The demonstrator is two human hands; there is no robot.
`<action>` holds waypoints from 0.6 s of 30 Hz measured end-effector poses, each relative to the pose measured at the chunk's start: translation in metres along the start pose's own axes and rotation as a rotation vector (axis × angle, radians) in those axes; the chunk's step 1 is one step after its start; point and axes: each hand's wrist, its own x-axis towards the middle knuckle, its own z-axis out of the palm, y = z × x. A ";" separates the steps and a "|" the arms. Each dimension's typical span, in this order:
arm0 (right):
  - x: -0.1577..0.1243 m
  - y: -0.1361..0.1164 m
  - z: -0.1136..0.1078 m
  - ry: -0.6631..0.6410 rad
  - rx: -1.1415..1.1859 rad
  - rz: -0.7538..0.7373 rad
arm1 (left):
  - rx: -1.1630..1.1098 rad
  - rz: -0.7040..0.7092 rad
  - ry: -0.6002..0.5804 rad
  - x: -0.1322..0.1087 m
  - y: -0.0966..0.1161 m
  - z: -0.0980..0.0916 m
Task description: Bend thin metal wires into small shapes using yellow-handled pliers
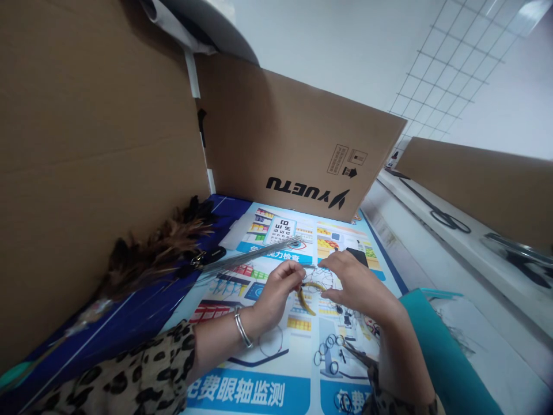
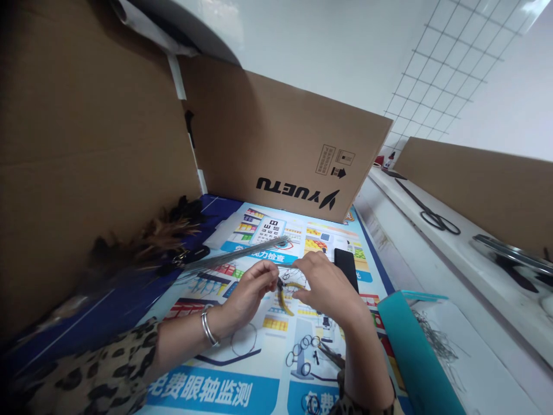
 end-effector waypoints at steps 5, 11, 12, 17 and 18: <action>0.000 0.000 0.000 0.004 0.022 0.000 | 0.008 -0.004 -0.011 0.000 -0.001 -0.001; -0.001 0.007 -0.001 0.007 0.077 0.001 | 0.006 -0.044 -0.066 -0.002 -0.001 -0.002; -0.001 0.009 -0.001 0.010 0.089 0.005 | 0.002 -0.055 -0.075 -0.002 -0.001 -0.002; -0.002 0.015 -0.003 0.011 0.123 0.015 | 0.013 -0.023 -0.064 -0.004 -0.003 -0.001; -0.002 0.016 -0.003 0.012 0.125 0.017 | 0.026 -0.004 -0.065 -0.004 -0.003 -0.001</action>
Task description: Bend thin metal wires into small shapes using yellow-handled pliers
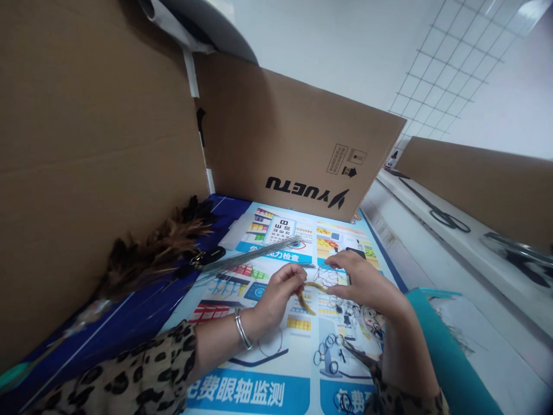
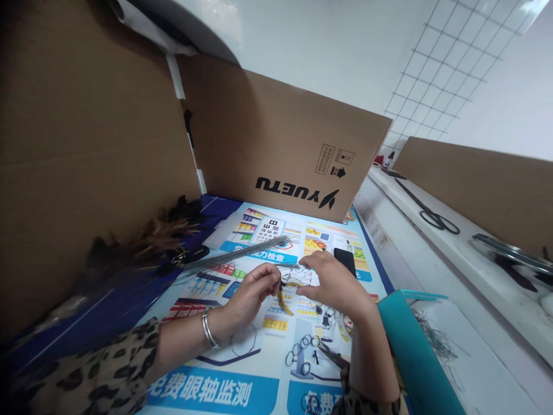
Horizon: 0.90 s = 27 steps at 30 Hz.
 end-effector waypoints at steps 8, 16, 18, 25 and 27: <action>0.001 -0.003 0.000 -0.001 0.002 -0.006 | 0.096 0.063 -0.037 -0.003 0.005 0.003; 0.001 -0.016 0.002 0.014 -0.049 -0.035 | 0.155 0.140 -0.052 -0.004 0.002 0.002; 0.000 -0.019 0.001 0.018 -0.073 -0.031 | 0.178 0.159 -0.046 -0.003 0.001 0.002; -0.002 -0.025 -0.001 0.015 -0.080 -0.037 | 0.187 0.190 -0.050 -0.004 0.002 0.003; -0.002 -0.025 -0.001 0.018 -0.079 -0.043 | 0.171 0.191 -0.056 -0.005 0.002 0.003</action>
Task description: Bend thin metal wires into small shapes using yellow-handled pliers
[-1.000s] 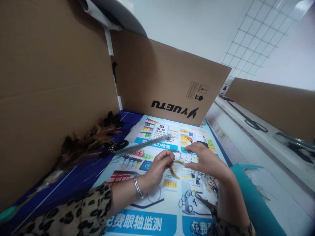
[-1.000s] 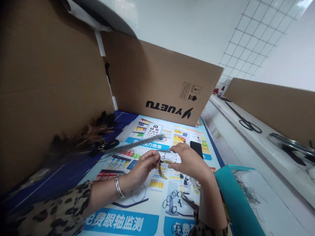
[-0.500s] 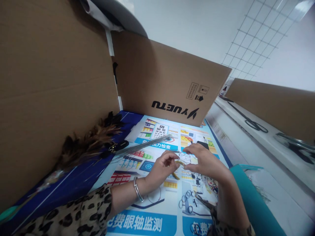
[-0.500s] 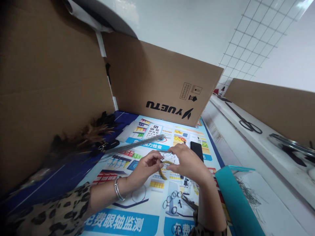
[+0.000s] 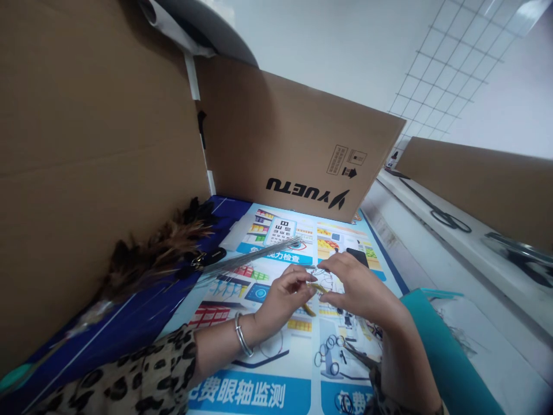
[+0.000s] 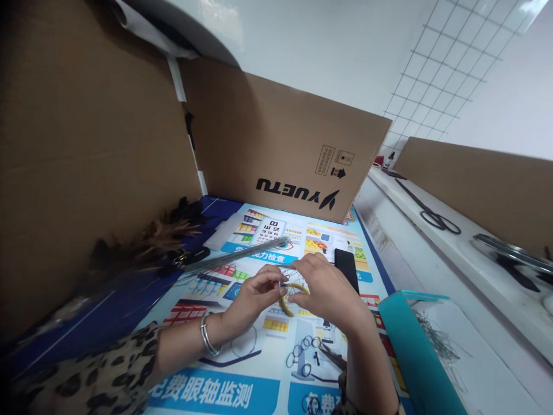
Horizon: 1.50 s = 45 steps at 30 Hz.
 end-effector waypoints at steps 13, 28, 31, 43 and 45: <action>0.000 0.000 0.001 -0.031 0.001 -0.005 | 0.000 -0.005 -0.047 -0.001 0.007 0.000; -0.001 -0.001 0.000 -0.065 0.018 0.001 | 0.055 0.053 -0.080 0.001 0.005 -0.001; 0.000 -0.001 0.000 -0.059 0.011 0.013 | 0.070 0.081 -0.088 0.001 0.003 -0.002; 0.002 0.002 0.003 -0.052 0.006 0.047 | -0.210 -0.102 -0.162 -0.001 0.006 0.001; 0.002 0.005 0.004 -0.051 0.020 0.056 | -0.250 -0.156 -0.144 -0.001 0.004 0.002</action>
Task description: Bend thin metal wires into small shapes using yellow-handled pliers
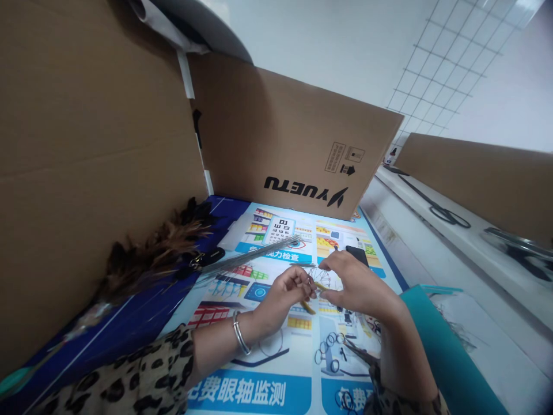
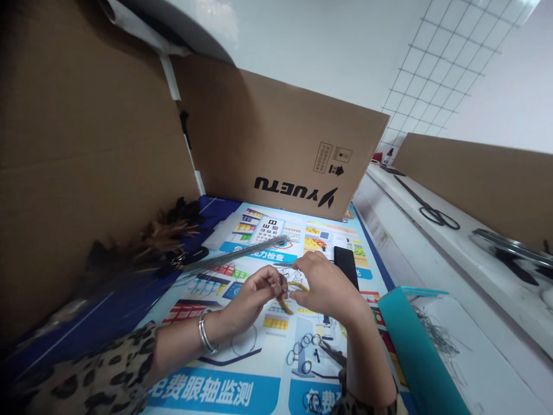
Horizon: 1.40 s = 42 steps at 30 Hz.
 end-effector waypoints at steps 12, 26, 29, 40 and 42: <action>0.001 0.021 0.004 -0.011 0.089 -0.018 | -0.080 -0.085 0.009 -0.002 0.000 0.002; 0.002 0.033 0.008 -0.046 0.160 -0.015 | -0.159 -0.119 0.022 -0.002 0.002 0.003; 0.002 0.034 0.008 -0.045 0.163 -0.021 | -0.166 -0.113 0.024 -0.002 0.002 0.004; 0.003 0.033 0.008 -0.046 0.165 -0.025 | -0.192 -0.110 0.024 -0.003 0.005 0.005; 0.003 0.031 0.007 -0.049 0.166 -0.026 | -0.188 -0.108 0.025 -0.003 0.005 0.006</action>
